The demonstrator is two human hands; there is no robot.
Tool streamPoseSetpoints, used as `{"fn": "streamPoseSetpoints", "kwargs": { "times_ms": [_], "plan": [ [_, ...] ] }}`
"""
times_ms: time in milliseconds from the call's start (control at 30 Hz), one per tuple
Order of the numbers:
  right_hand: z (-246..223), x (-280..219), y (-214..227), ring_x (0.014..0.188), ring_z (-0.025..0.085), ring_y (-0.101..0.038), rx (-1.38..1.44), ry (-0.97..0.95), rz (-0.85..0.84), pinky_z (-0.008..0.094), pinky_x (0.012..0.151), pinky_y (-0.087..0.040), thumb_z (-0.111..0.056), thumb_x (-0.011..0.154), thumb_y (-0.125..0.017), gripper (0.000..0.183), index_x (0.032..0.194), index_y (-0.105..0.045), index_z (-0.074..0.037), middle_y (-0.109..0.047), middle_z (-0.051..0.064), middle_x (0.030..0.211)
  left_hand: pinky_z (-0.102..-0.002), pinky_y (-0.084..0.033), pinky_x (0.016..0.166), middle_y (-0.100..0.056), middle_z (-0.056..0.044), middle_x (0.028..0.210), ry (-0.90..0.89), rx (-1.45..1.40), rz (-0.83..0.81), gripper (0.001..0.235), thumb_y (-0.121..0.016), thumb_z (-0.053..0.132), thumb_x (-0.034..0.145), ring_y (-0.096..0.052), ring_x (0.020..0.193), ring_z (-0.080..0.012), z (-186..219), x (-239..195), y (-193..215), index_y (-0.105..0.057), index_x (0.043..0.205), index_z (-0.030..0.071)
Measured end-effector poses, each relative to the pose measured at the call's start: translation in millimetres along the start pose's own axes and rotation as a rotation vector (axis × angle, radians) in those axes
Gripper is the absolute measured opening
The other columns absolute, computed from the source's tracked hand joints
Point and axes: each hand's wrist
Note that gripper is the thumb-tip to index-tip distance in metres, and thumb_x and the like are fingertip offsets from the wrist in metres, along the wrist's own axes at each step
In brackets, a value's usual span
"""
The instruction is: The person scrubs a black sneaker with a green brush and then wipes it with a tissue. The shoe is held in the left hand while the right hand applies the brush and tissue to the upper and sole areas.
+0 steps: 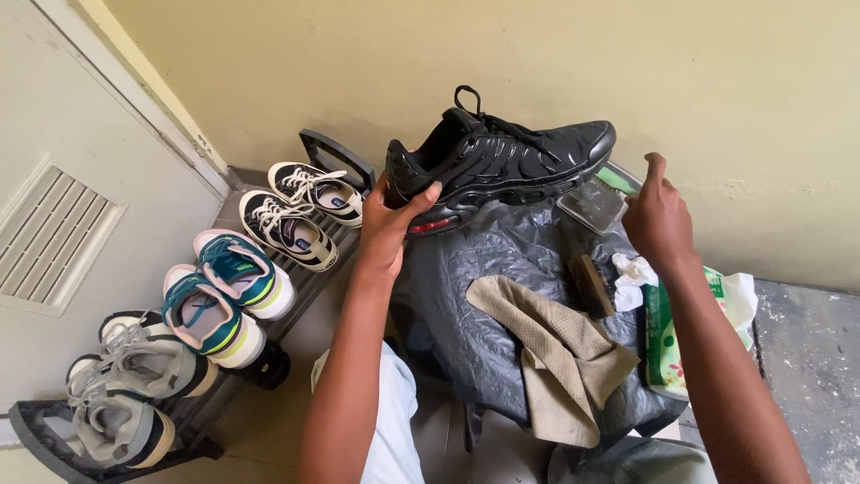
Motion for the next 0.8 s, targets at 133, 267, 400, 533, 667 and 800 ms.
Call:
{"fn": "streamPoseSetpoints", "kwargs": {
  "times_ms": [133,267,400,533,667,800],
  "plan": [
    [69,26,-51,0.081,0.053,-0.072,-0.180,0.086,0.058,0.060,0.066,-0.060,-0.008,0.101,-0.064,0.014,0.114,-0.062,-0.004,-0.063,0.021,0.095,-0.044,-0.057,0.094,-0.073,-0.015,0.117,0.000,0.006,0.002,0.065,-0.098,0.022,0.071,-0.065,0.113,-0.0220,2,-3,-4,-0.069,0.128,0.010],
    [51,7,-25,0.080,0.048,-0.068,0.014,0.052,0.096,0.058,0.062,-0.054,0.000,0.099,-0.064,0.022,0.121,-0.067,-0.001,-0.066,0.026,0.101,-0.037,-0.054,0.099,-0.072,-0.009,0.118,0.070,0.026,-0.008,0.060,-0.092,0.025,0.071,-0.065,0.114,-0.0193,13,-10,-11,-0.069,0.125,0.010],
    [84,-3,-29,0.090,0.029,-0.071,0.389,-0.072,0.191,0.045,0.083,-0.051,0.005,0.084,-0.045,0.040,0.115,-0.068,-0.004,-0.074,0.018,0.087,-0.029,-0.052,0.097,-0.071,-0.004,0.108,0.165,0.086,-0.016,0.049,-0.086,0.030,0.071,-0.065,0.107,-0.0165,11,-15,-19,-0.070,0.113,0.009],
    [67,-44,-6,0.057,0.018,-0.048,1.014,-0.272,0.128,0.030,0.047,-0.037,-0.007,0.107,-0.056,0.014,0.120,-0.061,-0.005,-0.058,0.013,0.082,-0.031,-0.055,0.098,-0.075,-0.007,0.114,0.217,0.159,-0.033,0.056,-0.084,0.034,0.070,-0.070,0.112,-0.0197,22,-26,-35,-0.071,0.117,0.008],
    [31,-97,26,0.071,0.016,-0.041,1.483,-0.437,-0.065,0.028,0.063,-0.032,-0.007,0.105,-0.049,0.022,0.126,-0.055,-0.004,-0.047,0.008,0.089,-0.030,-0.054,0.101,-0.074,-0.005,0.121,0.309,0.355,-0.052,0.072,-0.079,0.046,0.064,-0.069,0.118,-0.0192,29,-41,-49,-0.067,0.127,0.012],
    [22,-125,19,0.066,0.018,-0.046,1.418,-0.238,-0.055,0.032,0.058,-0.040,-0.002,0.098,-0.054,0.039,0.137,-0.057,-0.002,-0.052,0.010,0.091,-0.033,-0.055,0.099,-0.071,-0.005,0.124,0.307,0.468,-0.128,0.074,-0.075,0.051,0.068,-0.069,0.118,-0.0215,31,-55,-60,-0.062,0.132,0.015]
  ]
}}
Point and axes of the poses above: each hand's wrist, its own x-axis towards the middle knuckle, its own y-axis out of the back of the hand, z = x × y
